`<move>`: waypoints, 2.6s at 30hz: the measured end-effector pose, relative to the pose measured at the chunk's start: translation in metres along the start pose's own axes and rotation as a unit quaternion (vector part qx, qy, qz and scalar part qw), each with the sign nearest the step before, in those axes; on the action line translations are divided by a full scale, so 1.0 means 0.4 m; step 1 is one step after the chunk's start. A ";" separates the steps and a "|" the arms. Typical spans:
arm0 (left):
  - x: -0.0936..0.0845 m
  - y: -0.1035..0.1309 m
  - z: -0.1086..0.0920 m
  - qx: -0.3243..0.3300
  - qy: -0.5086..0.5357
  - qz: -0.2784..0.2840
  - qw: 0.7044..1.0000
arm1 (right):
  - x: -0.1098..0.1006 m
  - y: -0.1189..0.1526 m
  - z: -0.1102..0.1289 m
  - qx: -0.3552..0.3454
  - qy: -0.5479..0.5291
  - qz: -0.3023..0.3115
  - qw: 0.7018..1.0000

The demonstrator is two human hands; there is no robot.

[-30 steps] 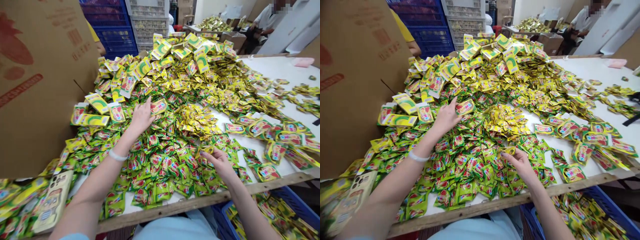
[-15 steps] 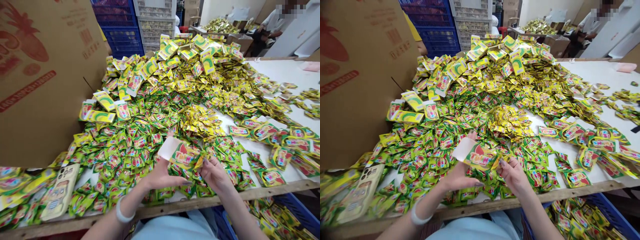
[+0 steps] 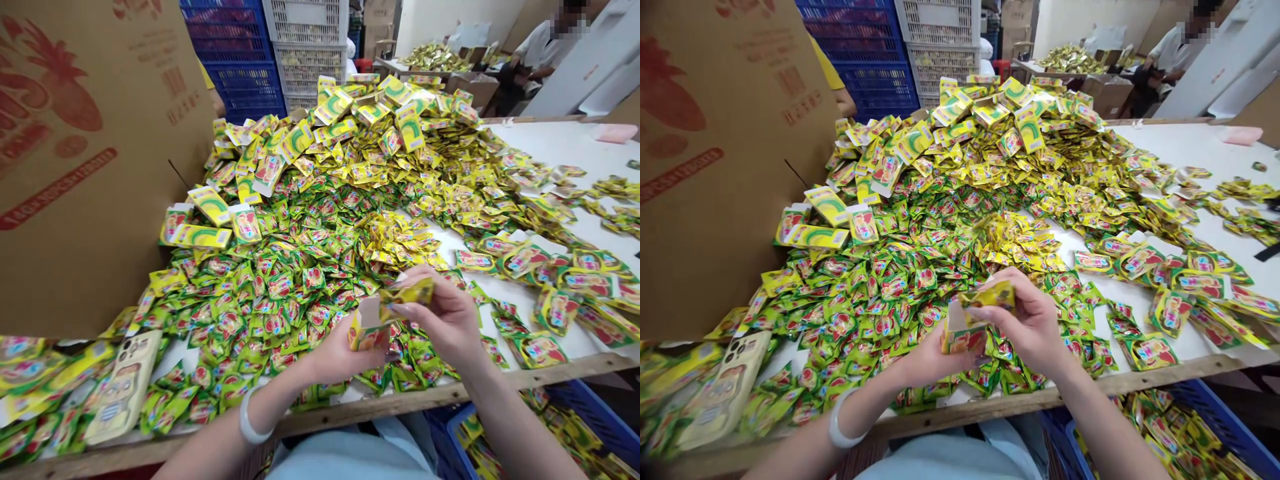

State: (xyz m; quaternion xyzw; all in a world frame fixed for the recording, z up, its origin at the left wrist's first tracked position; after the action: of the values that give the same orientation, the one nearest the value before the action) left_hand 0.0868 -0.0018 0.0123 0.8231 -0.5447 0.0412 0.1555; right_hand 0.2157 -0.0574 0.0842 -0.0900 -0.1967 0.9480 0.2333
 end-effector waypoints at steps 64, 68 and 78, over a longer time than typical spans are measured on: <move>-0.160 -0.092 -0.015 0.085 -0.208 -0.188 0.956 | -0.054 0.140 -0.280 0.272 -0.182 -0.044 0.944; -0.140 -0.059 -0.003 0.125 -0.143 -0.253 0.949 | 0.032 0.131 -0.283 0.280 -0.169 -0.116 0.938; -0.117 -0.027 0.052 0.078 0.032 -0.311 0.947 | 0.058 0.145 -0.255 0.168 -0.087 -0.210 0.959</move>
State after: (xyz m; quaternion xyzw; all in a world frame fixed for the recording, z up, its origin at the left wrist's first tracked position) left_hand 0.0757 0.0370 -0.0205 0.9593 -0.2516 0.0596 0.1131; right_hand 0.1985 -0.0599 -0.0342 0.0770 -0.0689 0.9012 0.4210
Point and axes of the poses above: each hand's wrist, its own y-axis away from the middle knuckle, its own x-axis out of the palm, z = x × y, the point moved 7 cm from there along -y, towards the middle knuckle, and after that the axes turned 3 degrees about -x, right-handed, at the moved point
